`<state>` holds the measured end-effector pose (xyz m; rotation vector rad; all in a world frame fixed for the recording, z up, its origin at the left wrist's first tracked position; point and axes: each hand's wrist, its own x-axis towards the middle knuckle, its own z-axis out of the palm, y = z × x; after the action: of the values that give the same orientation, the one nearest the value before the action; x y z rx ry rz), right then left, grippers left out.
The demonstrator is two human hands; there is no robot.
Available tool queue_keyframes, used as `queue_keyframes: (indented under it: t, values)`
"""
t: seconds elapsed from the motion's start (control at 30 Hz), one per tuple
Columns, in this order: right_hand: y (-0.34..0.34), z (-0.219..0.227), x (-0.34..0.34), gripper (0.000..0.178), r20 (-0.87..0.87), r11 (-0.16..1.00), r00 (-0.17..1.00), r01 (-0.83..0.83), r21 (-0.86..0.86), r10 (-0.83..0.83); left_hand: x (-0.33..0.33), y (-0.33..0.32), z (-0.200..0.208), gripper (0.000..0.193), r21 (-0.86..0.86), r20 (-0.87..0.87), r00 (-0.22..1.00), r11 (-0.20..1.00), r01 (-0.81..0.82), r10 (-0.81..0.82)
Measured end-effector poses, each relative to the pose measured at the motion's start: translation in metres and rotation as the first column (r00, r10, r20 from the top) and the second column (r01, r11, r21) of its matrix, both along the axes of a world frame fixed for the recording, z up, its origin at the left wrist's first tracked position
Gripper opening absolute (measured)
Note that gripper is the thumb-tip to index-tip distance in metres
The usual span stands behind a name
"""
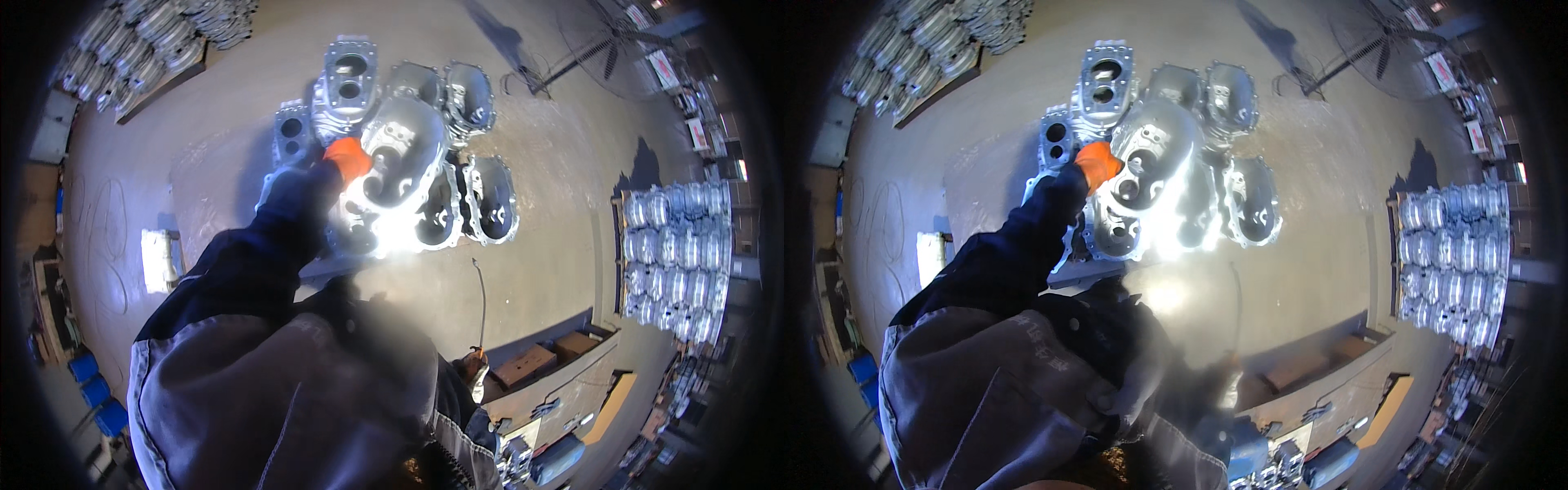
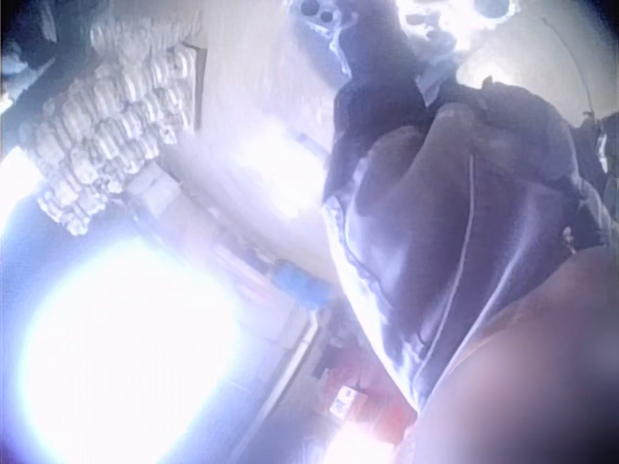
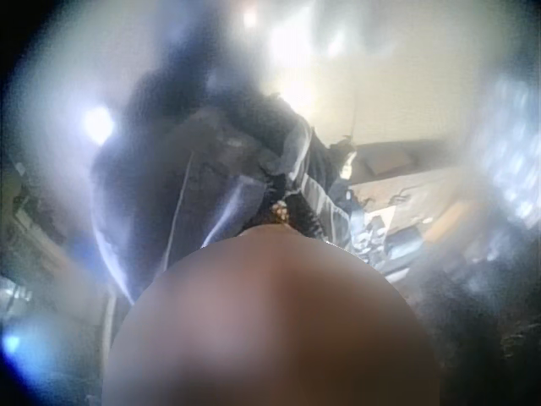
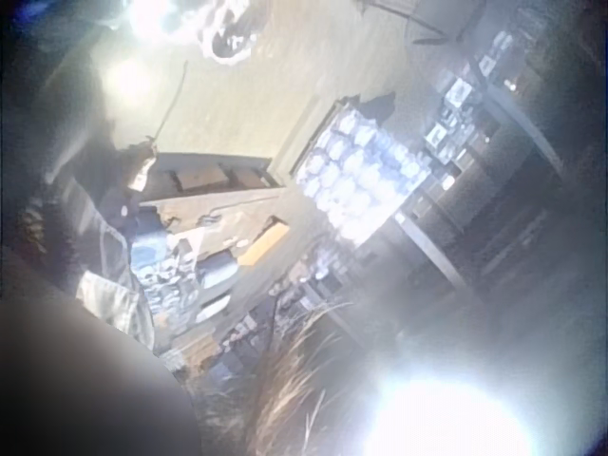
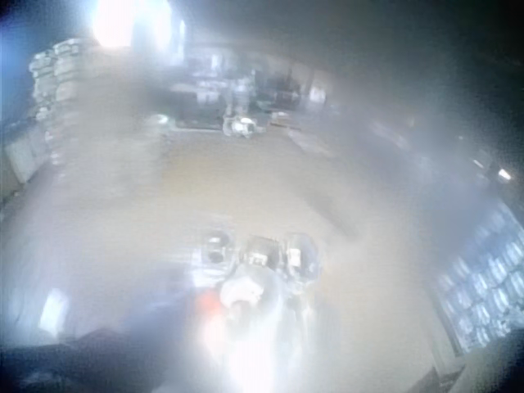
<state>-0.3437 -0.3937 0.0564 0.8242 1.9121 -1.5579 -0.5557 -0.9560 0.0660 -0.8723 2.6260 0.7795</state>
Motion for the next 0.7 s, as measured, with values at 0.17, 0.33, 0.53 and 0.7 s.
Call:
queue_keyframes:
  t: [0.17,0.33,0.53,0.7]
  values:
    - [0.005,-0.007,-0.016,0.07,-0.017,0.999,0.999,-0.043,-0.018,0.043,0.122,-0.047,0.038,0.041,0.034,-0.059,0.995,0.997,-0.076,0.078]
    - [0.011,-0.011,-0.028,0.07,-0.021,0.999,0.999,-0.048,-0.01,0.047,0.226,-0.119,0.055,0.04,-0.035,-0.261,0.959,0.992,-0.124,0.111]
    - [0.021,-0.009,-0.037,0.069,-0.038,0.999,0.998,-0.052,0.016,0.052,0.249,-0.213,0.048,0.01,-0.716,-0.041,0.988,0.694,0.076,-0.151]
    - [0.027,0.0,-0.033,0.069,-0.052,0.998,0.999,-0.005,0.061,0.008,0.152,-0.276,0.007,0.033,-0.455,-0.071,0.923,0.811,-0.368,0.379]
